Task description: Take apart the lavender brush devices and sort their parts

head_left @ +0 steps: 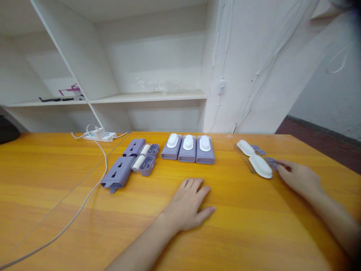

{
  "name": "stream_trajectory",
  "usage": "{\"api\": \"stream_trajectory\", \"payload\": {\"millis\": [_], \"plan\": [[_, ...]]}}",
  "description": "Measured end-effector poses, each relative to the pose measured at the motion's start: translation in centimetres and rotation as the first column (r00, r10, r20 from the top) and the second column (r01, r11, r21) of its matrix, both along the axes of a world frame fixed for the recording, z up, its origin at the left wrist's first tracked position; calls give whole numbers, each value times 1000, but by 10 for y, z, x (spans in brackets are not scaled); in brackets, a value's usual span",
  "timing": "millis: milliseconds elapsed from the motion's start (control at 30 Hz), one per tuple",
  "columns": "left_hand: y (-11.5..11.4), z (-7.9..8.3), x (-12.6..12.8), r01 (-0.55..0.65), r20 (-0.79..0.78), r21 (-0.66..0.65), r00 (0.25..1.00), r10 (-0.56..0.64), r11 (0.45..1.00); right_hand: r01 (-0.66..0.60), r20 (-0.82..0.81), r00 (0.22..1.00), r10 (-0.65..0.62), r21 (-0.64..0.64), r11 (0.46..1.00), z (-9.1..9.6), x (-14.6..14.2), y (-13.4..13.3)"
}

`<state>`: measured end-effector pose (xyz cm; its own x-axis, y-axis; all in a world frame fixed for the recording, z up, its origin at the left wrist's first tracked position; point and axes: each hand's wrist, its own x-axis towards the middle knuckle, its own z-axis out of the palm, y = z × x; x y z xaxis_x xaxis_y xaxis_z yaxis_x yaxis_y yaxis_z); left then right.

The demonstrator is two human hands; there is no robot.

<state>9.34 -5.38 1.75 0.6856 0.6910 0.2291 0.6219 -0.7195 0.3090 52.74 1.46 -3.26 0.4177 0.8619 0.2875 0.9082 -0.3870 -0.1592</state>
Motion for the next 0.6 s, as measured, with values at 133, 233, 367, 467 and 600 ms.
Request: {"api": "stream_trajectory", "payload": {"millis": [133, 233, 367, 467, 600], "plan": [[0, 0, 0, 2, -2, 3, 1000, -2, 1000, -39, 22, 999, 41, -87, 995, -3, -1, -6], [0, 0, 0, 2, 1, 6, 1000, -2, 1000, -46, -6, 999, 45, -103, 994, -2, 0, -9], [-1, 0, 0, 1, 5, 12, 1000, -2, 1000, -65, -14, 998, 64, -120, 991, -2, -1, -13], [-1, 0, 0, 5, 4, 12, 1000, -5, 1000, -79, -20, 997, 77, -107, 991, -2, -1, -17], [-1, 0, 0, 6, 6, 4, 1000, -6, 1000, -93, -43, 995, 89, -92, 991, -2, 1, -23]]}}
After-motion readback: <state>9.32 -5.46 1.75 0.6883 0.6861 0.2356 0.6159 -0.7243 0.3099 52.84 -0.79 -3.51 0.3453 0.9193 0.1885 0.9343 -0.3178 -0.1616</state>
